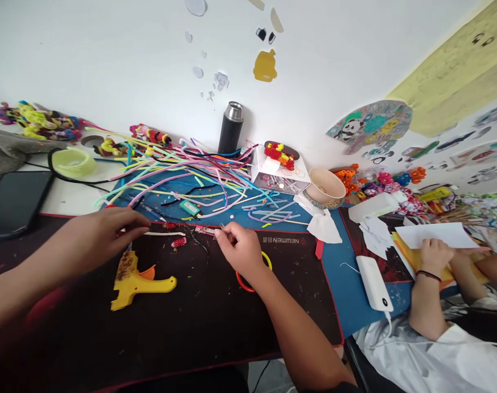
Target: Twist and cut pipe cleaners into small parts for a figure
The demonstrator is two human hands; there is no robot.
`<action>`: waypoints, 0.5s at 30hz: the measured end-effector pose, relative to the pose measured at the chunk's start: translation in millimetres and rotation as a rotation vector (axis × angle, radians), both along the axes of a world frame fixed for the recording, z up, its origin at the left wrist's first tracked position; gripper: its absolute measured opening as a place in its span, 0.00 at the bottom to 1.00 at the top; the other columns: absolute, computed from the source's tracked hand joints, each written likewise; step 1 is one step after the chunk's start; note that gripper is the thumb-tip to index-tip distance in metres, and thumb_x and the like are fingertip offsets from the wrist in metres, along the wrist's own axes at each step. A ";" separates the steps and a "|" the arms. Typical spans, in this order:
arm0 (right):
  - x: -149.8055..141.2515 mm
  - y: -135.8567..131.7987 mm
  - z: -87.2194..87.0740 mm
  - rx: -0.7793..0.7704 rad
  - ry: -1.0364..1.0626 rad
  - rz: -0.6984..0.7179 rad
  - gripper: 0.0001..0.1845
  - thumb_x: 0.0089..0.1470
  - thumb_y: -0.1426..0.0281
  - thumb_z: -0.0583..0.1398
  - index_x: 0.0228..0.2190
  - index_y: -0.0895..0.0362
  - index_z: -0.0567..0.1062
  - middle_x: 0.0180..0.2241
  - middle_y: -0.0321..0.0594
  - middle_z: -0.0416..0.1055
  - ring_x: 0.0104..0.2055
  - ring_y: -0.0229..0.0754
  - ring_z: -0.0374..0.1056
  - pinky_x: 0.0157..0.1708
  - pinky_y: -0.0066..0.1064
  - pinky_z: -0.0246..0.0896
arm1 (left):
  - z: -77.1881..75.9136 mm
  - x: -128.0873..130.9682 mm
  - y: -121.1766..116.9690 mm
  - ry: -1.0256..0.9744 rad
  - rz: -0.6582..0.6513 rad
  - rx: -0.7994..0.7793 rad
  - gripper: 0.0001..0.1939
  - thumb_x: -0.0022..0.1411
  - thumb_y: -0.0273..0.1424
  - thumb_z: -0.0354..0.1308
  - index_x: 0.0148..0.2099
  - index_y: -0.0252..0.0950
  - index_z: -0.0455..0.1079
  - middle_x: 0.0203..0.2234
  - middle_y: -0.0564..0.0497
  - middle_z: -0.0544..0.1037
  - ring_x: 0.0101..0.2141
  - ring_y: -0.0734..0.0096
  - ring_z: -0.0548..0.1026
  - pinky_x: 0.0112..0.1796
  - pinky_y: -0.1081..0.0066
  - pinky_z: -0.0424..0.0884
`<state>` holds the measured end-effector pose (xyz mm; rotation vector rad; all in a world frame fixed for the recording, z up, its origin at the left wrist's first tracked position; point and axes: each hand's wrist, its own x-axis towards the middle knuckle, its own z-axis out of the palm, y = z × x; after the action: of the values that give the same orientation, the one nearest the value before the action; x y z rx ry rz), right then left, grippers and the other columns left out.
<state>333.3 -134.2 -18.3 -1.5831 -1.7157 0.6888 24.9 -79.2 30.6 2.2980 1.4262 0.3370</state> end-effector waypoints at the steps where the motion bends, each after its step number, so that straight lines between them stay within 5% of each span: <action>1: -2.4 -2.0 -0.8 0.000 0.000 0.012 0.20 0.67 0.56 0.61 0.26 0.53 0.72 0.20 0.30 0.62 0.23 0.37 0.59 0.28 0.30 0.52 | -7.6 2.2 2.8 0.049 -0.068 0.030 0.17 0.70 0.39 0.48 0.41 0.41 0.78 0.39 0.40 0.85 0.41 0.49 0.81 0.45 0.57 0.75; 4: -6.0 -6.5 -3.8 -0.014 -0.008 0.036 0.18 0.67 0.56 0.60 0.28 0.53 0.74 0.21 0.31 0.66 0.24 0.37 0.62 0.29 0.30 0.54 | -32.6 4.8 10.9 0.168 -0.201 0.110 0.14 0.71 0.34 0.50 0.39 0.39 0.76 0.39 0.39 0.83 0.44 0.46 0.80 0.48 0.54 0.74; 8: -5.3 -10.8 -6.1 -0.056 -0.033 0.085 0.17 0.67 0.57 0.60 0.29 0.53 0.76 0.22 0.32 0.70 0.25 0.38 0.65 0.31 0.29 0.58 | -55.4 2.7 19.7 0.149 -0.223 0.183 0.12 0.71 0.33 0.51 0.37 0.40 0.75 0.36 0.42 0.80 0.41 0.51 0.79 0.44 0.59 0.74; 12: -3.3 -13.0 -5.2 -0.039 -0.067 0.095 0.17 0.68 0.57 0.60 0.31 0.52 0.78 0.23 0.33 0.72 0.26 0.39 0.66 0.32 0.29 0.59 | -52.8 -5.3 24.3 0.088 -0.286 0.168 0.16 0.76 0.35 0.48 0.39 0.40 0.75 0.39 0.42 0.80 0.43 0.52 0.77 0.50 0.57 0.71; 15: -0.1 -13.9 0.6 -0.025 -0.084 0.052 0.17 0.68 0.56 0.59 0.32 0.52 0.80 0.24 0.35 0.74 0.26 0.40 0.67 0.32 0.29 0.60 | -35.4 -10.6 21.6 0.022 -0.150 0.113 0.17 0.79 0.41 0.46 0.47 0.39 0.73 0.44 0.44 0.80 0.45 0.53 0.77 0.49 0.59 0.69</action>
<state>333.3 -148.1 -17.7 -1.6094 -1.8215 0.6806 14.3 -57.6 -4.8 2.4898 1.2644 0.3560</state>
